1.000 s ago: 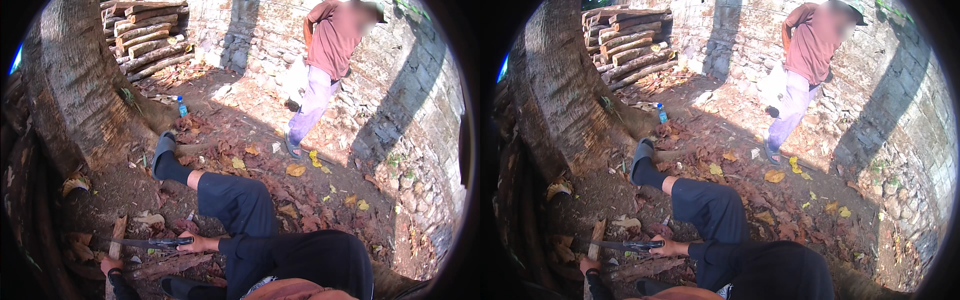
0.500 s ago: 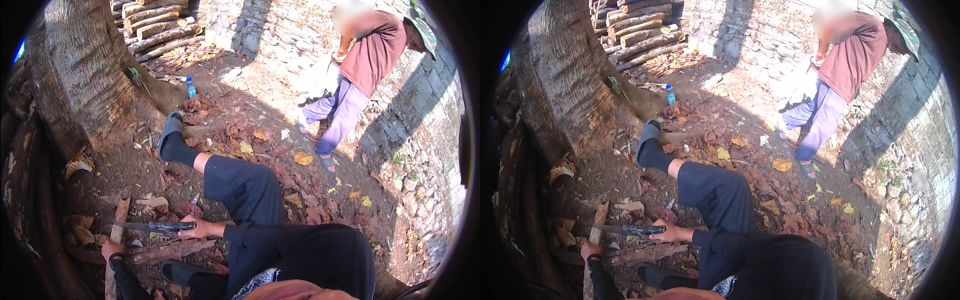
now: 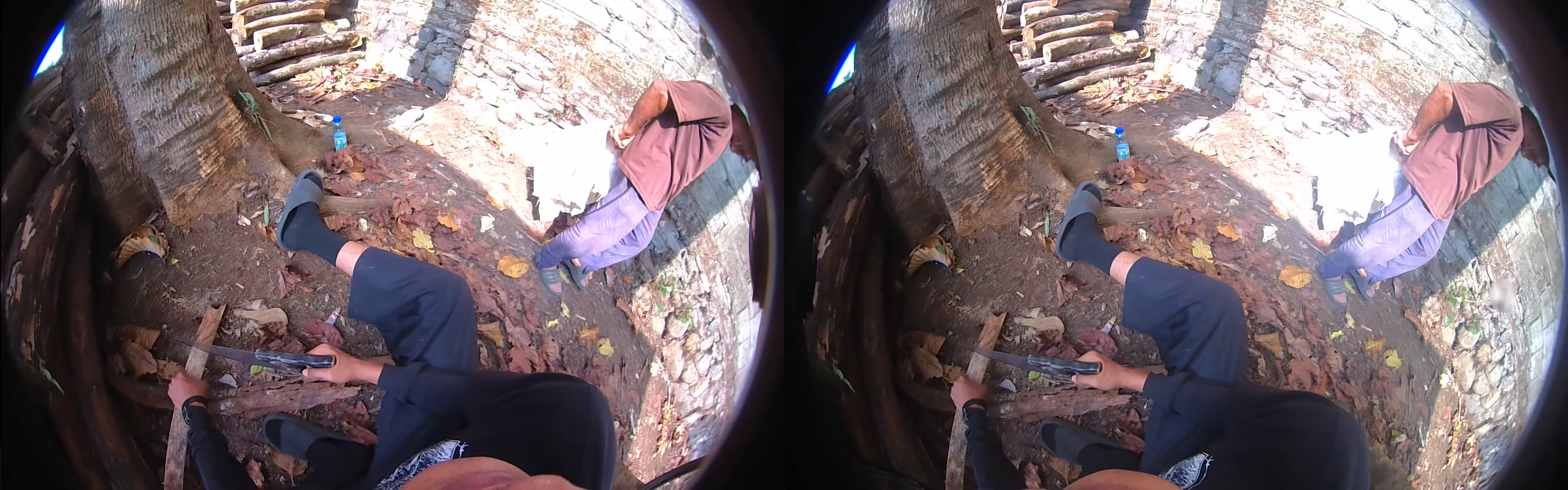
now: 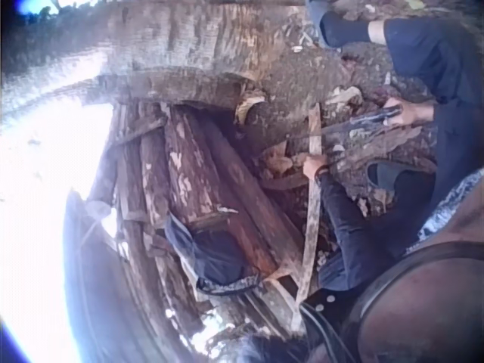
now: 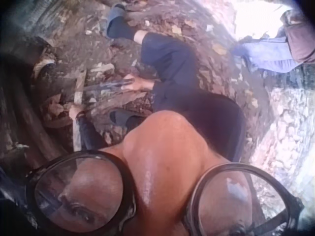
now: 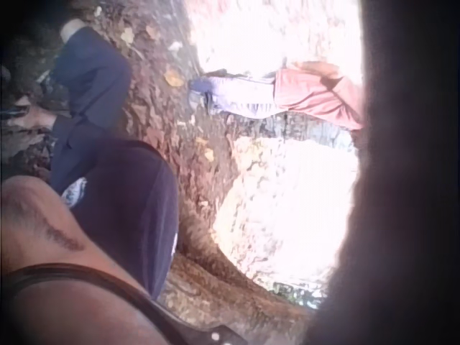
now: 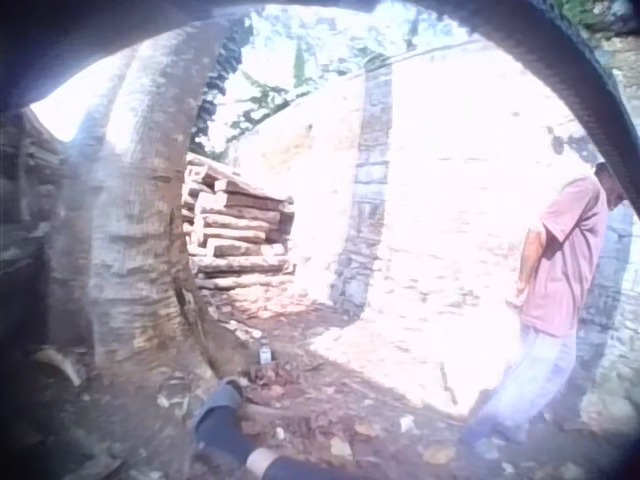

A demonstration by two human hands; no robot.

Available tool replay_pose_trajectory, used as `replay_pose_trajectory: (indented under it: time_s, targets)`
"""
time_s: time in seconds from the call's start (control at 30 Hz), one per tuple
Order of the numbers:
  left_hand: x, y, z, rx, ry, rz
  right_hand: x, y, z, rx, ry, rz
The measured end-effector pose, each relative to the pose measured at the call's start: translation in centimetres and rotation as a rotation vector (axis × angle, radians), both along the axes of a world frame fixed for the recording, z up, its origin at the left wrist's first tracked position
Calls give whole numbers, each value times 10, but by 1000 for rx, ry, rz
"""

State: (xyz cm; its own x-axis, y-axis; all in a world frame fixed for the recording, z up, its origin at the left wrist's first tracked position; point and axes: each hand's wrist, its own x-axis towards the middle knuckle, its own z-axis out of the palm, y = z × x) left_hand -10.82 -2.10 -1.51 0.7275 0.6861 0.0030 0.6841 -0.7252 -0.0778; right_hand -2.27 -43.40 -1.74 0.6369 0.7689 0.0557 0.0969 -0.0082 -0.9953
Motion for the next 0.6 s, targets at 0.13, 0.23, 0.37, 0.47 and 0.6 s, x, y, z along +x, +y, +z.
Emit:
replay_pose_trajectory:
  time_s: [0.13, 0.23, 0.37, 0.47, 0.6]
  targets:
    - [-1, -3, -12, 14, -39, -51, -3, -5, 11, -70, 19, -9]
    - [1, -5, -18, 92, -133, -127, -8, -7, 19, -130, 97, -70]
    - [-3, -1, -2, 40, -124, -117, -18, 0, 19, -37, 337, -75]
    - [-5, 5, 0, -44, -58, -81, -16, 2, 15, -60, 299, -70]
    - [-5, 1, 11, -124, -7, -54, -18, 7, 20, -50, 352, -48]
